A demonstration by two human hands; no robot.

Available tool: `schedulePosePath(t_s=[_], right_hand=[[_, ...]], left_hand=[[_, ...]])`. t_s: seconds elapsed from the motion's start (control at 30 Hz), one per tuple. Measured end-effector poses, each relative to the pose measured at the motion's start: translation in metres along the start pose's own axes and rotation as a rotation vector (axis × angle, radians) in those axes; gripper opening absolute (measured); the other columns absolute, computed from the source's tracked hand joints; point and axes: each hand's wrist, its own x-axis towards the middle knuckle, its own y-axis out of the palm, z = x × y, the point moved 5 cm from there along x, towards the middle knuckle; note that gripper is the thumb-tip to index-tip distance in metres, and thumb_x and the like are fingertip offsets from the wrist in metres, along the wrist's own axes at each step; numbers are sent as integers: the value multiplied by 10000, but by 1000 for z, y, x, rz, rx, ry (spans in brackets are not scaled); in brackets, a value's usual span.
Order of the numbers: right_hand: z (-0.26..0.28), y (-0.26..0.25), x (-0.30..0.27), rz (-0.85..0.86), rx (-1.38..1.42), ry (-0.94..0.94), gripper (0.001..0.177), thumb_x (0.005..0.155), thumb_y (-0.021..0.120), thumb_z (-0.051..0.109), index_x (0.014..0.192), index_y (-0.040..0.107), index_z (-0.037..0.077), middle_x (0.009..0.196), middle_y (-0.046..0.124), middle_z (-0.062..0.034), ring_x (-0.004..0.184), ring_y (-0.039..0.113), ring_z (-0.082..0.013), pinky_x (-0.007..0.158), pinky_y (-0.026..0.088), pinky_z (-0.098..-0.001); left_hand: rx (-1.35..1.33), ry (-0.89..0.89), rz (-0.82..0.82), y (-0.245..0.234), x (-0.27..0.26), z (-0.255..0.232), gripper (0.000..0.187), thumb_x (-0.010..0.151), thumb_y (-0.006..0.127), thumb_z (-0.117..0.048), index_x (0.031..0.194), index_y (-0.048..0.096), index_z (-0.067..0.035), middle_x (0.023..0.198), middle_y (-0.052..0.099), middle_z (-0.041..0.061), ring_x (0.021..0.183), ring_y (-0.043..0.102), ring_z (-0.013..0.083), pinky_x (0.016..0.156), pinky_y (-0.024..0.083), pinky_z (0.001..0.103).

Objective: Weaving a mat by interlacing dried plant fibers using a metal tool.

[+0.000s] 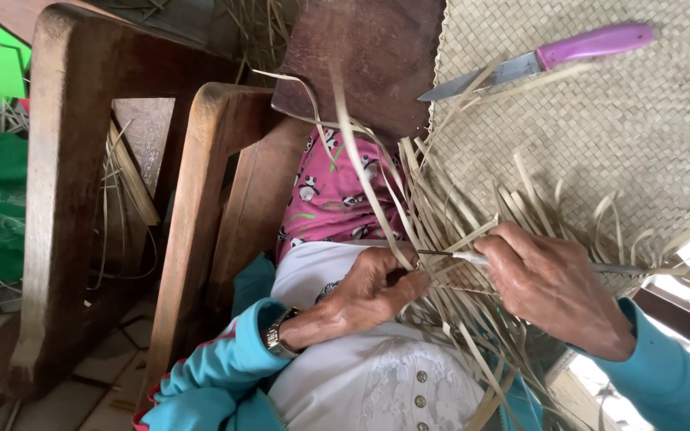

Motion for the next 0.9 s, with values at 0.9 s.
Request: schedulePosePath(t_s=[0.9], right_hand=[[-4, -41, -21, -361, 172, 202, 284, 805, 642, 268, 959, 627, 30, 830, 648, -93, 570, 578, -104, 408, 428, -211]], left_hand=[[617, 672, -266, -12, -1, -38, 228, 937, 490, -243, 1070, 543, -65, 932, 513, 97, 886, 520, 238, 780, 421, 354]])
